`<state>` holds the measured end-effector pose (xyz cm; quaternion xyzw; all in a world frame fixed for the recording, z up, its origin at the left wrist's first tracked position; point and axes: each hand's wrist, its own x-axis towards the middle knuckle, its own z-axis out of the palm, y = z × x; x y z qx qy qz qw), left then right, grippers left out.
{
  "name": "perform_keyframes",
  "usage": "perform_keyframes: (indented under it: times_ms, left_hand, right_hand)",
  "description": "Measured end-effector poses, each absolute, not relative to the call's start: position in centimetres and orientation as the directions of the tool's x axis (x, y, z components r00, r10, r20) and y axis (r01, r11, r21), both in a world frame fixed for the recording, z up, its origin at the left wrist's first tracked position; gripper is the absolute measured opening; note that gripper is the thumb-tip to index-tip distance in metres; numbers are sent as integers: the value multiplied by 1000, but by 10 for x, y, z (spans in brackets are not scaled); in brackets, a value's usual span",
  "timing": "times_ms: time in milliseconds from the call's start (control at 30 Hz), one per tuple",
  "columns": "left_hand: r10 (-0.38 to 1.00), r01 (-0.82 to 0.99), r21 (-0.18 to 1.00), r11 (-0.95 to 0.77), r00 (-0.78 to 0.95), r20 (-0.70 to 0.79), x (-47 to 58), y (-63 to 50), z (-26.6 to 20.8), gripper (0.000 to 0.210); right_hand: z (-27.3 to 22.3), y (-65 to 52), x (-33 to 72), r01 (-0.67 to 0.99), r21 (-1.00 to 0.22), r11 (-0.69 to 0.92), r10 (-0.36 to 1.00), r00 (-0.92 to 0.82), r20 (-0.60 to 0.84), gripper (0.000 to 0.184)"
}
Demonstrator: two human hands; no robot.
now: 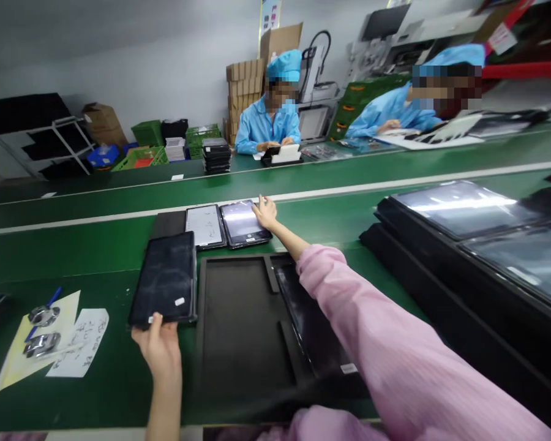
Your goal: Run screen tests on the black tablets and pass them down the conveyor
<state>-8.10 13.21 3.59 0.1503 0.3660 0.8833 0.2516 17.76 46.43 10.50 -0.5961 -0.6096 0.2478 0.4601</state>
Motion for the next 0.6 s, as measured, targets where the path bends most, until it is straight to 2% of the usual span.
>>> perform_keyframes:
  times_ms: [167, 267, 300, 367, 400, 467, 533, 600]
  left_hand:
    - [658, -417, 811, -411, -751, -53, 9, 74, 15, 62]
    - [768, -452, 863, -228, -628, -126, 26, 58, -5, 74]
    - [794, -446, 876, -185, -592, -134, 27, 57, -11, 79]
    - [843, -451, 887, -102, -513, -164, 26, 60, -17, 87]
    - [861, -473, 880, -56, -469, -197, 25, 62, -17, 87]
    - [885, -547, 835, 68, -354, -304, 23, 61, -12, 80]
    - [902, -603, 745, 285, -93, -421, 13, 49, -2, 70]
    - [842, -481, 695, 534, 230, -488, -10, 27, 8, 62]
  right_hand:
    - [87, 426, 232, 630, -729, 270, 912, 76, 403, 75]
    - [68, 372, 308, 700, -616, 361, 864, -2, 504, 97]
    - [61, 353, 335, 749, -521, 409, 826, -62, 560, 101]
    - [44, 318, 380, 809, -439, 392, 804, -69, 591, 99]
    - [35, 303, 397, 830, -447, 334, 832, -37, 554, 100]
    - [16, 277, 417, 847, -507, 163, 929, 41, 367, 101]
    - [-1, 249, 425, 845, -535, 29, 985, 67, 159, 99]
    - [-12, 218, 431, 842, -539, 0, 996, 46, 71, 90]
